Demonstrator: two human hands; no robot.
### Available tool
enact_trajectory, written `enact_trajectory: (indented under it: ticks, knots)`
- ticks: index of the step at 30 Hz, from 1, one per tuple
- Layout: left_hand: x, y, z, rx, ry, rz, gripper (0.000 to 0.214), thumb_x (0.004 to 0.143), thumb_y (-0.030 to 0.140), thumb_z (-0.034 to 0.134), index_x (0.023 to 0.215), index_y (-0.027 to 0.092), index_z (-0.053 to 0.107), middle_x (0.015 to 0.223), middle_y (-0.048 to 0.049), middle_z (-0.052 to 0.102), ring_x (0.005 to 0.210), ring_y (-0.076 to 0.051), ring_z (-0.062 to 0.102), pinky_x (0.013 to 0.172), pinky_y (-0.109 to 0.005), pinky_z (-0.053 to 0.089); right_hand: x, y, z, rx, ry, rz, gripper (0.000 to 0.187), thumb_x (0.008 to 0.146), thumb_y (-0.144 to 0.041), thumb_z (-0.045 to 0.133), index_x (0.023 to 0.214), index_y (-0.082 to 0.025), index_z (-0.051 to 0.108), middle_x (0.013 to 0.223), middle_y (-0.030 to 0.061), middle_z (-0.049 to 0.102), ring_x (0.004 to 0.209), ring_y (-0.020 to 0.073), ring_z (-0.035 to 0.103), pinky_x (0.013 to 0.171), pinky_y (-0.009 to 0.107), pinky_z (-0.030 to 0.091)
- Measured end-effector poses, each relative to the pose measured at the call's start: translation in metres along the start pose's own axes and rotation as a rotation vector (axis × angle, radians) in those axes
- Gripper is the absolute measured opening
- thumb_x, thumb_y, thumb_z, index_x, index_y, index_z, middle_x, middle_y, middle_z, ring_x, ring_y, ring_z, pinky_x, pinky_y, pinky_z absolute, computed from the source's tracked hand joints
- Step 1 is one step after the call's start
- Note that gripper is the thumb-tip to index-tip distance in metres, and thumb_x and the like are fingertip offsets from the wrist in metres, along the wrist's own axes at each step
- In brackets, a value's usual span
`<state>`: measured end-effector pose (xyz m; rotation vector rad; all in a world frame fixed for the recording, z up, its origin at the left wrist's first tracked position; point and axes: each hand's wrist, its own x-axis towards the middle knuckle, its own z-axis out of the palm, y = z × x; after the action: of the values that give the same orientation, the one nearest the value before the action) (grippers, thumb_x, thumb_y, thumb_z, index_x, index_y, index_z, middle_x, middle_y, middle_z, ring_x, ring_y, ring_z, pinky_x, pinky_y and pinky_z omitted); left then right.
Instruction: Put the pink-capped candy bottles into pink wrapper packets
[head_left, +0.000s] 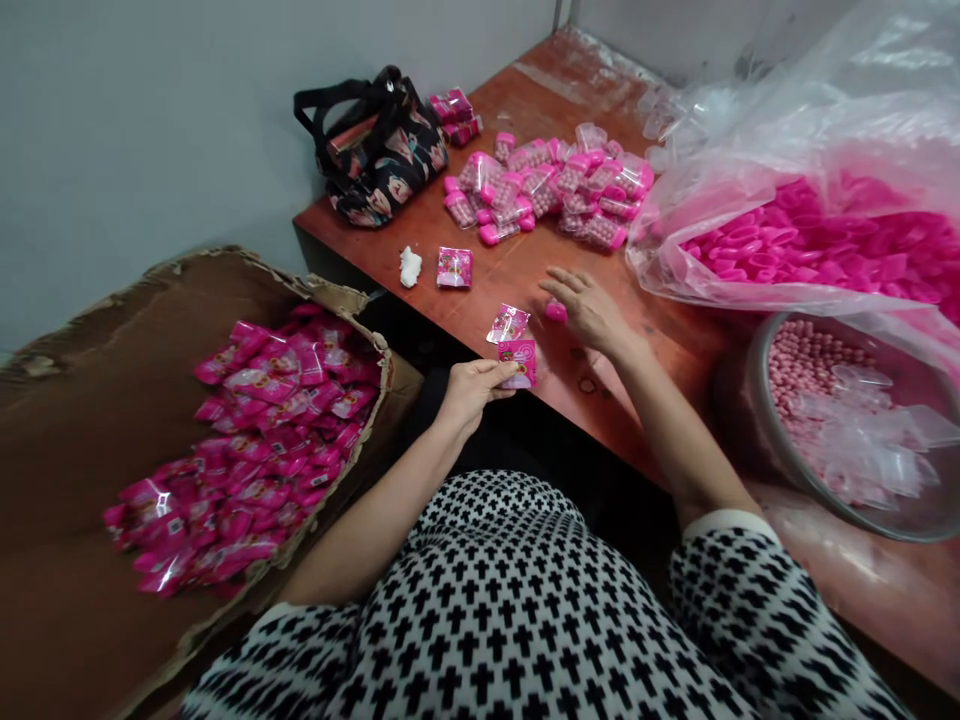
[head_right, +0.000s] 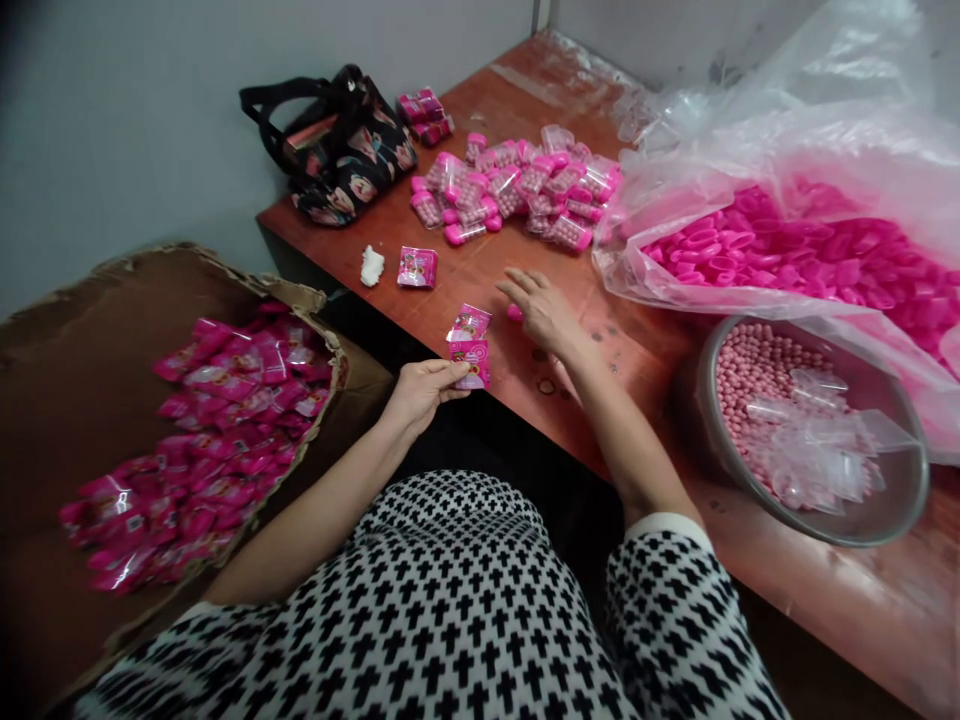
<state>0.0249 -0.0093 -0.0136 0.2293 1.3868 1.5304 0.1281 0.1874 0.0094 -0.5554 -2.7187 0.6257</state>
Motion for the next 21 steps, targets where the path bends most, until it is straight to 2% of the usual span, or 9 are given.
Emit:
enact_trajectory:
  ticks: [2, 4, 6, 8, 11, 13, 16, 18, 21]
  knots:
    - [-0.001, 0.001, 0.003, -0.04, 0.032, -0.03, 0.029, 0.054, 0.033, 0.081, 0.068, 0.01, 0.071, 0.067, -0.0069, 0.068, 0.057, -0.011, 0.061, 0.054, -0.022, 0.052, 0.014, 0.014, -0.015, -0.26, -0.181, -0.024, 0.04, 0.085, -0.012, 0.042, 0.122, -0.021, 0.054, 0.141, 0.0105, 0.044, 0.129, 0.0322, 0.037, 0.097, 0.054, 0.036]
    - [-0.002, 0.003, 0.004, -0.102, 0.061, -0.068, 0.026, 0.056, 0.03, 0.081, 0.068, 0.009, 0.069, 0.067, -0.0069, 0.068, 0.056, -0.011, 0.061, 0.054, -0.022, 0.052, 0.019, 0.022, -0.026, -0.397, -0.313, -0.035, 0.041, 0.085, -0.011, 0.04, 0.122, -0.022, 0.053, 0.14, 0.0094, 0.046, 0.129, 0.0321, 0.037, 0.093, 0.051, 0.039]
    - [-0.002, 0.007, 0.004, -0.176, 0.093, -0.104, 0.022, 0.06, 0.026, 0.079, 0.068, 0.009, 0.068, 0.067, -0.0066, 0.068, 0.056, -0.011, 0.061, 0.054, -0.021, 0.051, 0.014, 0.027, -0.031, -0.437, -0.35, -0.013, 0.033, 0.085, -0.016, 0.044, 0.116, -0.02, 0.056, 0.126, 0.0114, 0.057, 0.12, 0.0306, 0.046, 0.088, 0.045, 0.042]
    - [-0.001, 0.009, 0.004, -0.252, 0.121, -0.127, 0.018, 0.063, 0.023, 0.077, 0.066, 0.009, 0.065, 0.066, -0.0061, 0.067, 0.056, -0.011, 0.062, 0.052, -0.021, 0.05, 0.001, 0.026, -0.032, -0.406, -0.298, 0.094, 0.026, 0.082, -0.026, 0.053, 0.105, -0.017, 0.058, 0.106, 0.013, 0.065, 0.104, 0.0292, 0.055, 0.079, 0.039, 0.045]
    - [0.003, 0.01, 0.006, -0.36, 0.147, -0.141, 0.018, 0.064, 0.02, 0.077, 0.066, 0.01, 0.062, 0.064, -0.0045, 0.066, 0.054, -0.01, 0.061, 0.051, -0.02, 0.05, -0.03, 0.01, -0.024, -0.141, -0.089, 0.345, 0.026, 0.076, -0.039, 0.062, 0.089, -0.017, 0.056, 0.078, 0.0079, 0.066, 0.074, 0.023, 0.061, 0.063, 0.032, 0.045]
    - [0.007, 0.01, 0.009, -0.437, 0.174, -0.144, 0.019, 0.064, 0.02, 0.077, 0.067, 0.01, 0.06, 0.063, -0.0027, 0.064, 0.053, -0.01, 0.06, 0.052, -0.021, 0.051, -0.054, -0.014, -0.014, 0.259, 0.049, 0.46, 0.029, 0.076, -0.044, 0.061, 0.085, -0.019, 0.051, 0.065, 0.0016, 0.062, 0.058, 0.0174, 0.058, 0.053, 0.028, 0.044]
    - [0.01, 0.008, 0.015, -0.55, 0.21, -0.136, 0.02, 0.065, 0.02, 0.077, 0.071, 0.012, 0.06, 0.067, -0.0017, 0.065, 0.058, -0.011, 0.063, 0.059, -0.024, 0.053, -0.087, -0.06, 0.006, 0.821, 0.091, 0.55, 0.032, 0.076, -0.047, 0.061, 0.087, -0.021, 0.046, 0.062, -0.0029, 0.061, 0.043, 0.0119, 0.054, 0.042, 0.024, 0.043]
    - [0.011, 0.007, 0.019, -0.604, 0.192, -0.128, 0.019, 0.066, 0.02, 0.076, 0.074, 0.012, 0.061, 0.07, -0.0022, 0.066, 0.063, -0.012, 0.065, 0.065, -0.026, 0.055, -0.101, -0.087, 0.019, 0.946, 0.132, 0.602, 0.032, 0.077, -0.046, 0.062, 0.09, -0.021, 0.047, 0.062, -0.0036, 0.062, 0.041, 0.0095, 0.053, 0.038, 0.02, 0.041]
    - [0.01, 0.006, 0.027, -0.645, 0.152, -0.116, 0.019, 0.067, 0.02, 0.076, 0.076, 0.012, 0.061, 0.071, -0.003, 0.066, 0.065, -0.013, 0.066, 0.068, -0.026, 0.054, -0.109, -0.109, 0.036, 0.944, 0.205, 0.639, 0.031, 0.077, -0.044, 0.062, 0.093, -0.02, 0.049, 0.061, -0.0044, 0.061, 0.041, 0.0077, 0.053, 0.037, 0.018, 0.042]
